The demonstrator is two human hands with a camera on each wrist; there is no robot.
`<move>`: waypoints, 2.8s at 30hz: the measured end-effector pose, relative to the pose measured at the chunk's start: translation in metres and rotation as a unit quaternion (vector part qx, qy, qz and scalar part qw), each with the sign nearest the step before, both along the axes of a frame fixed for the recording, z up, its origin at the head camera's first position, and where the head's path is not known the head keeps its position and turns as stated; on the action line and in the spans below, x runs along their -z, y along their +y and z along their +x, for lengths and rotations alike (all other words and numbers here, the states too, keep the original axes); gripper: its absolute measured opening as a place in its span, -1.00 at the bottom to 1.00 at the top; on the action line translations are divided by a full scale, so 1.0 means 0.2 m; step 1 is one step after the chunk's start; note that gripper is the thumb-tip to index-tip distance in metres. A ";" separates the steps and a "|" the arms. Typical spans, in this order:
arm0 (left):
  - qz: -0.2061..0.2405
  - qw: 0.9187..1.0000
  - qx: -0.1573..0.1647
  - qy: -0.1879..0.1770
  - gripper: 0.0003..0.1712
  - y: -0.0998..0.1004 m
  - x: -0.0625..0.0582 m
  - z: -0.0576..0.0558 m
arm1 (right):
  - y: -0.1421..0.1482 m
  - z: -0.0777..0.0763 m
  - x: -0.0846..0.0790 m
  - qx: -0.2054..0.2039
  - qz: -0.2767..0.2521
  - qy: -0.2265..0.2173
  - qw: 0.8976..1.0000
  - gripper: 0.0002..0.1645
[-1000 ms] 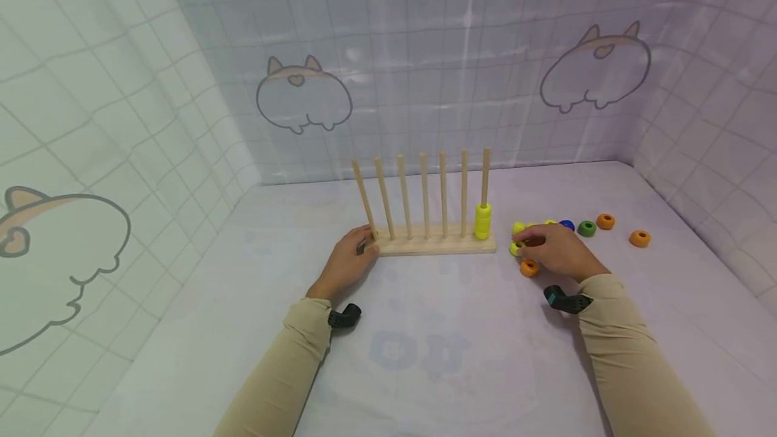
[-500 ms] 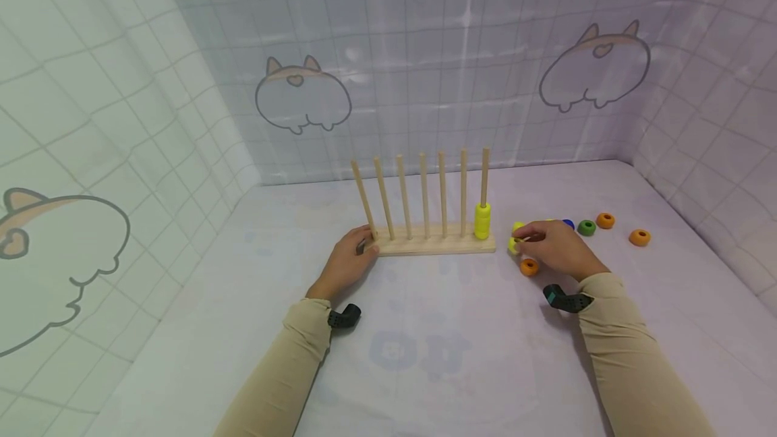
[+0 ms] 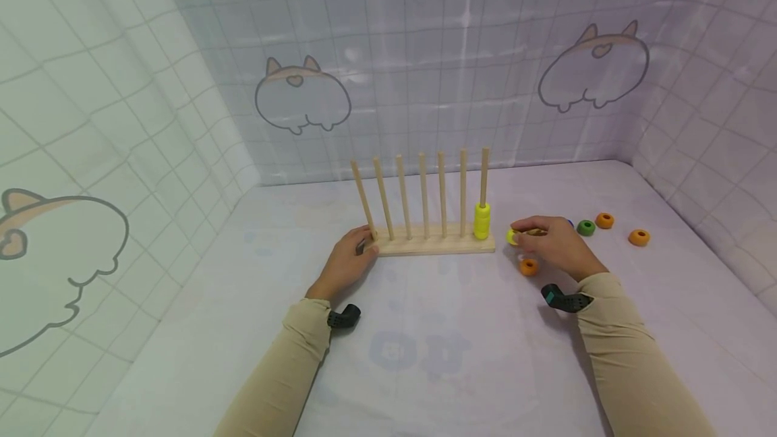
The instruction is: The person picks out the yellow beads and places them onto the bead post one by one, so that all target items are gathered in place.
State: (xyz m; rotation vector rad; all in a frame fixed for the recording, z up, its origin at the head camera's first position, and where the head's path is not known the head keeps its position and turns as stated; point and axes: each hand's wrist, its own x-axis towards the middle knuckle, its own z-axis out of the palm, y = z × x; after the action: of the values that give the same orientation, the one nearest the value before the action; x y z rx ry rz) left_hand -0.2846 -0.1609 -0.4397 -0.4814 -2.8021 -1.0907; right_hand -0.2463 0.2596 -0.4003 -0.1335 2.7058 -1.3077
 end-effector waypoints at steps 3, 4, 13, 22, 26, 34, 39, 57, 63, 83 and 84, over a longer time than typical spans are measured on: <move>0.002 1.000 -0.002 0.002 -0.47 0.00 0.00 0.00 | 0.00 0.00 0.00 -0.001 -0.018 0.005 1.000 -0.32; 0.003 1.000 -0.002 0.003 -0.47 0.00 0.00 0.00 | 0.00 0.00 0.00 0.000 -0.021 0.006 1.000 -0.33; 0.001 1.000 -0.002 0.001 -0.46 0.00 0.00 0.00 | -0.01 0.01 -0.01 0.009 -0.035 0.011 0.999 -0.35; 0.001 1.000 -0.001 -0.001 -0.47 0.00 0.00 0.00 | -0.01 0.02 -0.02 0.011 -0.061 0.021 0.998 -0.33; -0.003 1.000 -0.003 -0.003 -0.47 0.00 0.00 0.00 | -0.02 0.02 -0.02 0.013 -0.067 0.023 0.997 -0.34; 0.002 1.000 0.004 0.004 -0.47 0.00 0.01 0.00 | -0.02 0.03 -0.02 0.019 -0.073 0.026 0.997 -0.38; 0.003 1.000 0.005 0.005 -0.47 0.00 0.01 0.00 | -0.01 0.02 -0.02 0.019 -0.076 0.033 0.996 -0.38; 0.005 1.000 0.003 0.001 -0.49 -0.01 0.02 -0.01 | -0.04 0.02 -0.03 0.032 -0.157 0.060 0.985 -0.36; 0.005 1.000 -0.001 -0.003 -0.48 0.00 0.01 -0.01 | -0.06 0.02 -0.05 0.042 -0.170 0.067 0.982 -0.37; 0.009 1.000 -0.005 -0.013 -0.46 -0.01 0.03 0.03 | -0.13 0.03 -0.07 0.030 -0.181 0.076 0.980 -0.43; 0.010 1.000 -0.005 -0.012 -0.46 -0.01 0.02 0.03 | -0.13 0.03 -0.07 0.031 -0.179 0.077 0.980 -0.42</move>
State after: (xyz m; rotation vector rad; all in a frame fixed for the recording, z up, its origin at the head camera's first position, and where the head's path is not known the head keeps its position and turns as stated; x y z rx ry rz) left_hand -0.2793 -0.1630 -0.4444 -0.4560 -2.8073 -1.1293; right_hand -0.2403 0.2336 -0.3858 -0.1933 2.5821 -1.8674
